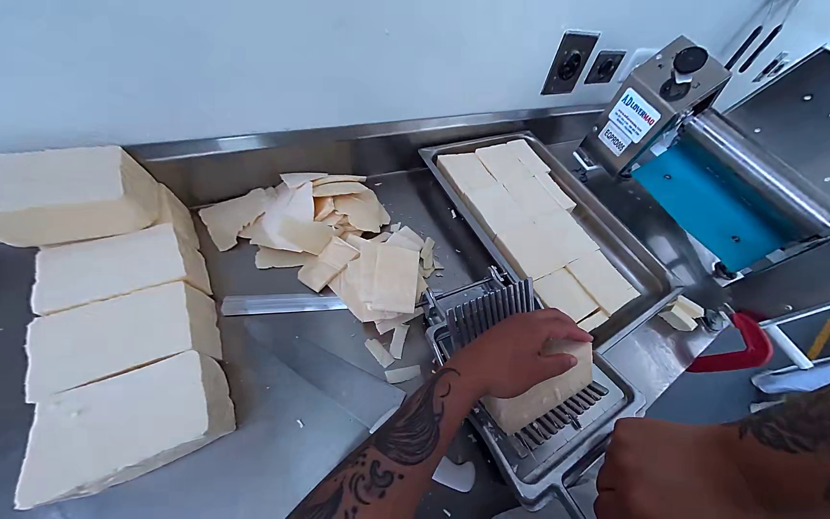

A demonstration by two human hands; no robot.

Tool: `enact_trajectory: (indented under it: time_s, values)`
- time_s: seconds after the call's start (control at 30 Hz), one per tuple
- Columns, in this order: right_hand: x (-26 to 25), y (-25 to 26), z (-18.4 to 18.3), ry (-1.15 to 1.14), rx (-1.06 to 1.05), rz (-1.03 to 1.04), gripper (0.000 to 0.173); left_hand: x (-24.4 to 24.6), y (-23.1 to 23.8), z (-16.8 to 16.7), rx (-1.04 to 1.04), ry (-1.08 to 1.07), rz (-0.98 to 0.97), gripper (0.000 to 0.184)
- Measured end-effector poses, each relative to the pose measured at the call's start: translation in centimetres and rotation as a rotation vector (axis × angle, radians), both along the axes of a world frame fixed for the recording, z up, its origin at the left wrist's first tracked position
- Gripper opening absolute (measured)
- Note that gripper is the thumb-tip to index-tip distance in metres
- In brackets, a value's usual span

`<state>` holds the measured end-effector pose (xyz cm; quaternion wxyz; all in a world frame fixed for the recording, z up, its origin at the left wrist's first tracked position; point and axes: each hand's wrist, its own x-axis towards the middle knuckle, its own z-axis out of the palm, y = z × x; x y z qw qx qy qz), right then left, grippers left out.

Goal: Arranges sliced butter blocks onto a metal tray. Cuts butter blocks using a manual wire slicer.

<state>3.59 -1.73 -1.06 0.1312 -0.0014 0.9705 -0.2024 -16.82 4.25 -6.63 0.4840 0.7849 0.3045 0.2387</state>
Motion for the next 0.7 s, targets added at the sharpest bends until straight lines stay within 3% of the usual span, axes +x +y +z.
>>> enact_trajectory:
  time_s: [0.37,0.7]
  values:
    - [0.5,-0.9,-2.7,-0.004,-0.022,-0.025,0.029,0.1,0.2,0.2,-0.036,0.022,0.007,0.032]
    - [0.8,-2.6,-8.9,-0.038,0.002,-0.09,0.022,-0.2,0.8,0.0,0.005,0.003,-0.005,0.034]
